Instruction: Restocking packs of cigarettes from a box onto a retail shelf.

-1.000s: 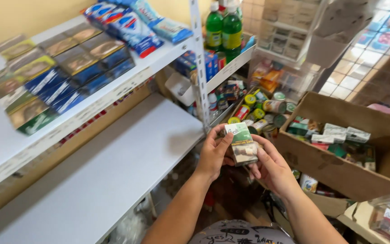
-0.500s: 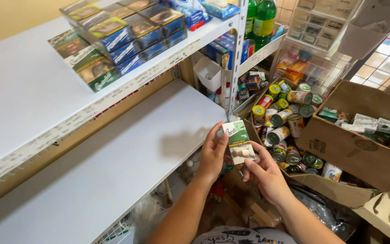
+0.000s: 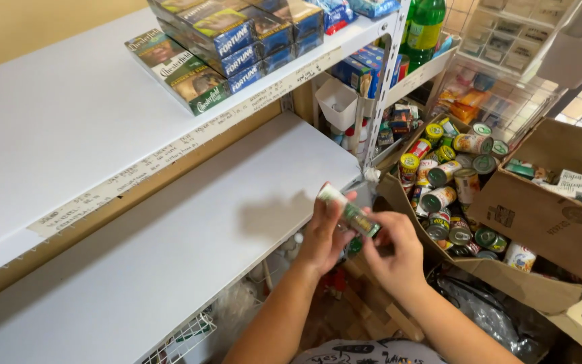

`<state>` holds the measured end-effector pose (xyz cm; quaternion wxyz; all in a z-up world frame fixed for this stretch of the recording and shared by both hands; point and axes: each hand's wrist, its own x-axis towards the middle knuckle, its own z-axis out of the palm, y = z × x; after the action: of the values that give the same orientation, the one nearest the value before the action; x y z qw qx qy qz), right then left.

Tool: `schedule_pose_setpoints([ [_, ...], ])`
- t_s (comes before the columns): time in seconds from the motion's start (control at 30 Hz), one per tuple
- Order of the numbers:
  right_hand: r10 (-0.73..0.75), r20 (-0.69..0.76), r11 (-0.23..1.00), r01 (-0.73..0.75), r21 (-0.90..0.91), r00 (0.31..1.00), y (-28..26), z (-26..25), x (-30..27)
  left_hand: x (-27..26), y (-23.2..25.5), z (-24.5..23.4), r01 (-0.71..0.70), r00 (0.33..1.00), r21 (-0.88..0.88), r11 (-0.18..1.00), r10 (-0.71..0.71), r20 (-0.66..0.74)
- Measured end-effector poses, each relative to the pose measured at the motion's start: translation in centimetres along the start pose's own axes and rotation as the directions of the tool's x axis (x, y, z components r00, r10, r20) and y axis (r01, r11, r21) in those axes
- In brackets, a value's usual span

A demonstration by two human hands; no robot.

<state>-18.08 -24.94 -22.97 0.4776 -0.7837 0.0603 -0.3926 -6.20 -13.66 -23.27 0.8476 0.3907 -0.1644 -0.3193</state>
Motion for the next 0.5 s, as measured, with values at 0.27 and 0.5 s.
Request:
schedule_pose_setpoints([
  [0.27,-0.427,0.002,0.878,0.415,-0.239,0.904,-3.7,-0.1,0.6,0.6,-0.7,-1.2,0.175,0.965,-0.467,0.867,-0.055,0.258],
  [0.5,-0.352,-0.003,0.909,0.341,-0.241,0.936,-3.3,-0.2,-0.1,0.8,-2.4,-2.3,0.274,0.929,-0.583,0.765,-0.054,0.365],
])
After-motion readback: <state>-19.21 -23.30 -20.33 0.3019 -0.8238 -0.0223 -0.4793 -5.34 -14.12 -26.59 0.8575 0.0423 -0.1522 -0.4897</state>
